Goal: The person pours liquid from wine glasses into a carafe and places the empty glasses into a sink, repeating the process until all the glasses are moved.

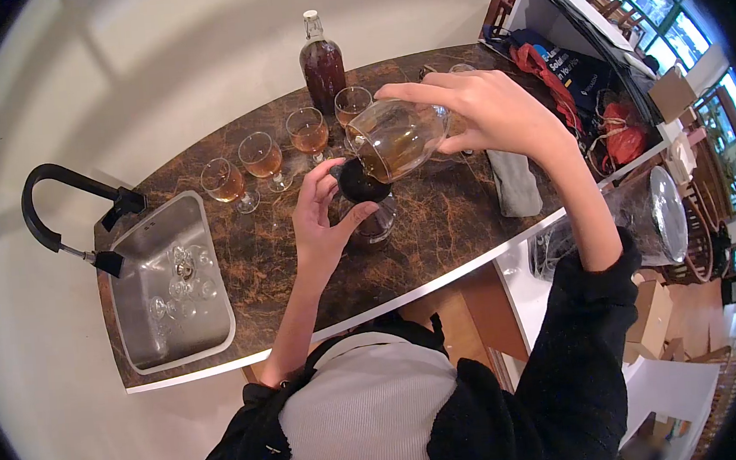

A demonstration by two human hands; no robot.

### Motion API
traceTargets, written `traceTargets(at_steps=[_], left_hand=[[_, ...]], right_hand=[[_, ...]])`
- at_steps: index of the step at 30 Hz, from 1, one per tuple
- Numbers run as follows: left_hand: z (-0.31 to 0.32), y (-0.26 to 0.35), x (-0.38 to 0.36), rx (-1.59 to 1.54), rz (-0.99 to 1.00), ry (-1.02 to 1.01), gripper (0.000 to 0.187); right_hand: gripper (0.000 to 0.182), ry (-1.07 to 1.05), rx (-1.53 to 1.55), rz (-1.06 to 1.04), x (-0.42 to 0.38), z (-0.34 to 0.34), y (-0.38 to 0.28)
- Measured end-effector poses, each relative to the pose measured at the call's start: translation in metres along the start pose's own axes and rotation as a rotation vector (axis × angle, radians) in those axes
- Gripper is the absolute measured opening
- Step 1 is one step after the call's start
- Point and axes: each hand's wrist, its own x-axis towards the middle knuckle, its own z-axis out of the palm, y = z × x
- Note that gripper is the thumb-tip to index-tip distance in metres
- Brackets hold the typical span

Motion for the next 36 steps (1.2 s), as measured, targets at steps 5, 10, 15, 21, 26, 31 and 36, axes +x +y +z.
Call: traceTargets(at_steps=[5,10,15,21,26,31,36], left_hand=[[0.0,-0.002,0.001,0.025,0.052,-0.001,0.07],[-0.001,-0.003,0.0,0.023,0.033,-0.007,0.07],[0.001,0.002,0.0,0.018,0.012,0.004,0.069],[0.0,0.0,-0.001,-0.005,-0.006,-0.004,0.07],[-0.001,-0.004,0.0,0.031,0.022,0.001,0.07],[-0.001,-0.005,-0.001,0.019,0.023,0.001,0.071],[0.0,-0.002,0.0,0.021,0.019,0.002,0.071]], right_hand=[[0.098,0.058,-0.069,-0.063,0.001,0.002,0.002],[0.098,0.057,-0.107,-0.063,0.004,-0.004,-0.002],[0.089,0.046,-0.106,-0.053,0.005,-0.012,-0.007],[0.096,0.11,-0.201,-0.115,0.006,-0.014,-0.006],[0.094,0.176,-0.29,-0.16,0.007,-0.013,-0.005],[0.092,0.237,-0.379,-0.213,0.01,-0.014,-0.003],[0.088,0.304,-0.479,-0.27,0.011,-0.019,-0.005]])
